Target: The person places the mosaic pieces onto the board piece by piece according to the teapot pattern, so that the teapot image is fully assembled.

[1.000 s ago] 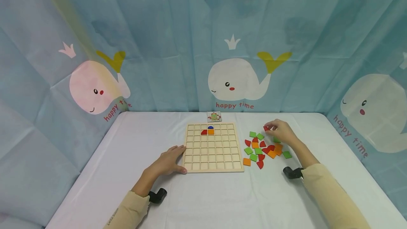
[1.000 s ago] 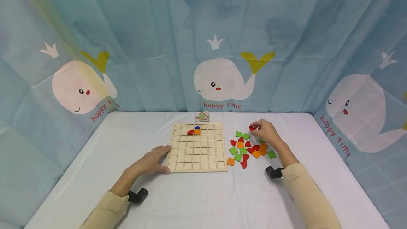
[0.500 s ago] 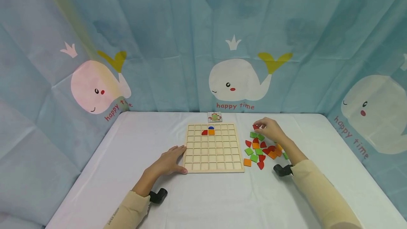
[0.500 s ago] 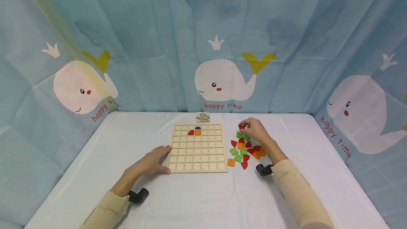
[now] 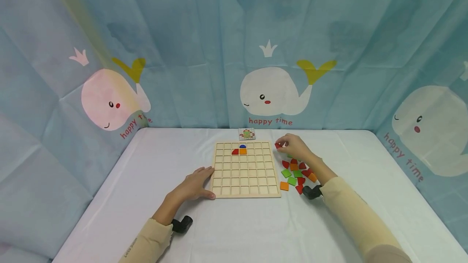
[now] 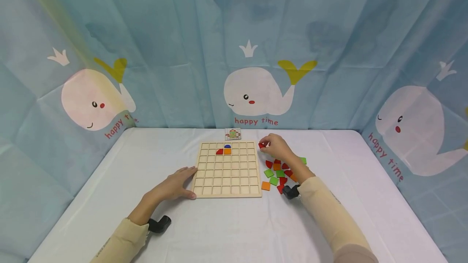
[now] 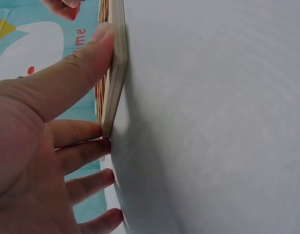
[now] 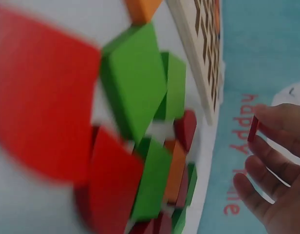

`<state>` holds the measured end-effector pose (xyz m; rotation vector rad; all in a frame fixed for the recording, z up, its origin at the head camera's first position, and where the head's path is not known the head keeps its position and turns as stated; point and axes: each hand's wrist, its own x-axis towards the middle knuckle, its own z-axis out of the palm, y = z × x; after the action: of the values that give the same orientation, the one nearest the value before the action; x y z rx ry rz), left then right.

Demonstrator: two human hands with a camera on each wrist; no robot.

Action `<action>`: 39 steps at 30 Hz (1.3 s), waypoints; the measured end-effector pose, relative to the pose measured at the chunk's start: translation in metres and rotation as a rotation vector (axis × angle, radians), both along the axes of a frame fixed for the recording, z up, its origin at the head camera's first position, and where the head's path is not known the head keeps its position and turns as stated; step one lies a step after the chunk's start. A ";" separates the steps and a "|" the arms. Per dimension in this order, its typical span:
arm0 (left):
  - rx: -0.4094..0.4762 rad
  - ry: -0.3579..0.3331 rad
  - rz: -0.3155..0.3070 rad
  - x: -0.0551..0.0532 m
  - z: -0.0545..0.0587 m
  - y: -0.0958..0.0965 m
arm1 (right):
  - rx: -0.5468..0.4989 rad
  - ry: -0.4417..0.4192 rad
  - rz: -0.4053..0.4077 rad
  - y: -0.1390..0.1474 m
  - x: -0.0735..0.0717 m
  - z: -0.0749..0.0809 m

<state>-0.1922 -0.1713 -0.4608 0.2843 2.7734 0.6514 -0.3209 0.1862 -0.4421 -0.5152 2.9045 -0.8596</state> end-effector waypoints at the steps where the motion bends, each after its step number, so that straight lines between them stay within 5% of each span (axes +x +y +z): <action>1: 0.000 -0.001 0.000 0.000 0.000 0.000 | 0.000 0.002 0.008 -0.004 0.000 0.001; 23: 0.020 0.001 -0.005 0.002 0.003 0.000 | 0.036 0.018 0.174 -0.070 -0.012 -0.008; 39: 0.013 -0.002 0.005 0.002 0.003 0.000 | 0.118 0.004 0.132 -0.098 -0.015 -0.016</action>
<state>-0.1900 -0.1718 -0.4574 0.2799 2.7697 0.6710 -0.3361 0.0887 -0.4579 -0.6882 2.8636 -0.6664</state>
